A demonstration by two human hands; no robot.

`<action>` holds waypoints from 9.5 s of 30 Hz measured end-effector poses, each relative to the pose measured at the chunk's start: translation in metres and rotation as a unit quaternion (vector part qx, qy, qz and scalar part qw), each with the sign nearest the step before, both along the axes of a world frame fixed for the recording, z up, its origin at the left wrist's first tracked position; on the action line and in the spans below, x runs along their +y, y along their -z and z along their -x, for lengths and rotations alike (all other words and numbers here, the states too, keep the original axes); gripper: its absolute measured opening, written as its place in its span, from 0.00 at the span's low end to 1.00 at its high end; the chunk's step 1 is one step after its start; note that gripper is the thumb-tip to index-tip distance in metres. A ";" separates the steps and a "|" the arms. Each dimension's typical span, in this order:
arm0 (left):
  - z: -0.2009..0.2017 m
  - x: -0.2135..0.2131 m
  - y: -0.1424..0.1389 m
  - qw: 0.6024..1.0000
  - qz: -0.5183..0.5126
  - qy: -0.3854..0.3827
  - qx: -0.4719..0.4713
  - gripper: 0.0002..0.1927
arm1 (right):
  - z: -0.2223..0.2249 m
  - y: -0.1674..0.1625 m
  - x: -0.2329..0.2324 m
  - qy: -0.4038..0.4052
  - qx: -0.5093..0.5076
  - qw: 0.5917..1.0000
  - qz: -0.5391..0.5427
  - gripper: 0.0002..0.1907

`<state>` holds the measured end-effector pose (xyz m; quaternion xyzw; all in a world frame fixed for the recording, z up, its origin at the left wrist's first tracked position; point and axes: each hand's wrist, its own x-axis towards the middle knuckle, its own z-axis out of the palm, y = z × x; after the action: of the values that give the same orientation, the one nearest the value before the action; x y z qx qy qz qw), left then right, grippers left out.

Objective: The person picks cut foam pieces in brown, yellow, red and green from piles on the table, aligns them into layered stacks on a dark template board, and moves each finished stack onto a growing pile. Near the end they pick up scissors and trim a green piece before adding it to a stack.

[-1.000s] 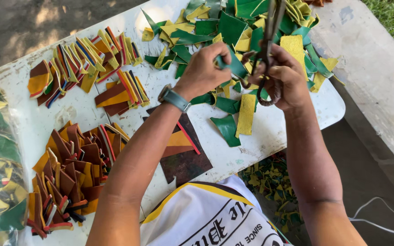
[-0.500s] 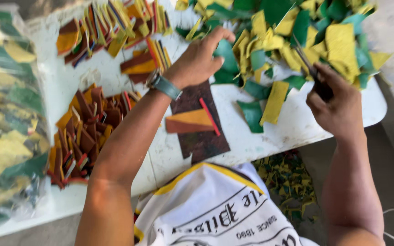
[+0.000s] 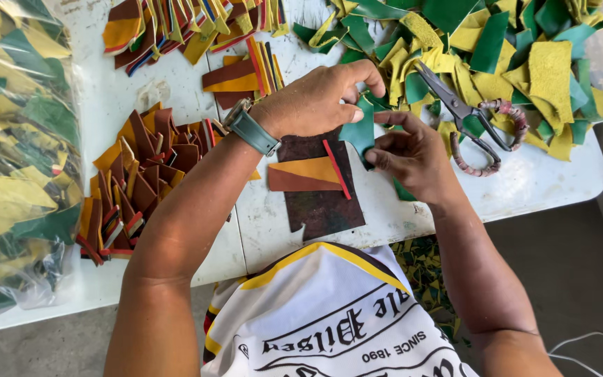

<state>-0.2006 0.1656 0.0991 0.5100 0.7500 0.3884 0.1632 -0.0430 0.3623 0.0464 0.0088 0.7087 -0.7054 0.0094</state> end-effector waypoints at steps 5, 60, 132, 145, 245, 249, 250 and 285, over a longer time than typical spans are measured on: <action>-0.003 -0.004 0.001 0.998 0.048 -0.002 -0.030 0.16 | -0.009 0.012 -0.006 -0.013 -0.009 1.000 0.026 0.30; 0.019 0.016 0.046 0.980 0.000 -0.153 -0.128 0.20 | -0.077 -0.023 0.140 0.211 -0.051 0.881 -0.421 0.36; 0.046 0.153 0.082 0.944 0.002 -0.265 0.195 0.10 | -0.053 -0.015 0.153 0.250 0.077 0.840 -0.475 0.12; 0.095 0.077 0.060 0.934 -0.251 -0.096 -0.237 0.02 | 0.039 -0.025 0.146 0.184 0.107 0.898 -0.385 0.12; -0.012 -0.016 0.064 0.899 -0.267 -0.150 -0.313 0.18 | -0.106 0.022 0.211 0.087 -0.097 0.679 -0.722 0.32; -0.011 -0.021 0.062 0.916 -0.276 -0.164 -0.241 0.18 | -0.103 0.012 0.200 0.081 -0.158 0.684 -0.708 0.35; -0.012 -0.021 0.060 0.913 -0.275 -0.163 -0.252 0.18 | -0.104 0.013 0.201 0.084 -0.145 0.679 -0.715 0.32; -0.057 0.031 -0.018 0.911 -0.378 -0.166 0.020 0.15 | -0.031 -0.010 -0.030 0.098 0.065 0.986 -0.115 0.24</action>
<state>-0.1436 0.1962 0.1171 0.4096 0.6243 0.6536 -0.1235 -0.0120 0.3321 0.0564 0.0329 0.7802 -0.6154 -0.1069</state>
